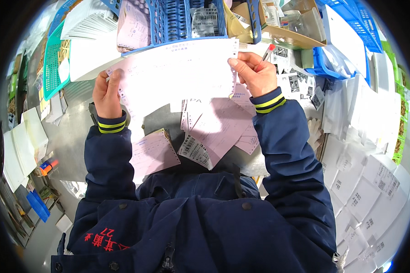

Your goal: The person organizes shipping labels and paperwork at a metal table, writes on a form, and assembles a cardboard box.

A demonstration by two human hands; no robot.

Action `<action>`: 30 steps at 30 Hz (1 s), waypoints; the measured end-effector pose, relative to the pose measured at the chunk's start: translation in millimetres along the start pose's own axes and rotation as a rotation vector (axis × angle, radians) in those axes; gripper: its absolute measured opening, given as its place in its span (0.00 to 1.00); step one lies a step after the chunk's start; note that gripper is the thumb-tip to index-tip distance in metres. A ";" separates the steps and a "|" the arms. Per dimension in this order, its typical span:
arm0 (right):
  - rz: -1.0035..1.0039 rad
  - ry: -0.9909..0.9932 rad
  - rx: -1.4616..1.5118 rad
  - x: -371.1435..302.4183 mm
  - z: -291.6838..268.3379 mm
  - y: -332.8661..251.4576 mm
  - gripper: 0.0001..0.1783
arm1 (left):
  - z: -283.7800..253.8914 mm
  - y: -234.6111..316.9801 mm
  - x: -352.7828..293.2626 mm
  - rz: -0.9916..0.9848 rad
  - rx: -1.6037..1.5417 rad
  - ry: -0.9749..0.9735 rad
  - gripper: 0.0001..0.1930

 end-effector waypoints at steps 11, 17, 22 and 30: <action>0.003 -0.145 0.035 -42.7 20.8 -39.3 0.13 | -42.3 15.6 -55.0 0.038 -0.093 0.007 0.07; -0.013 -0.232 0.045 -62.1 32.0 -39.8 0.13 | -63.9 7.3 -83.5 0.034 -0.033 0.060 0.07; 0.005 -0.268 0.041 -71.7 42.9 -37.9 0.13 | -78.7 -0.7 -100.9 0.034 -0.011 0.089 0.08; -0.005 -0.297 0.030 -76.2 52.8 -41.5 0.12 | -97.9 -10.3 -110.2 0.032 -0.031 0.069 0.05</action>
Point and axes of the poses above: each hand's wrist, its own x-axis towards the middle knuckle, its own z-axis out of the palm, y = z × x, the point moved 2 cm from there along x, towards the middle knuckle, and after that the axes turned 10 degrees about -z, right-handed, at the moved point
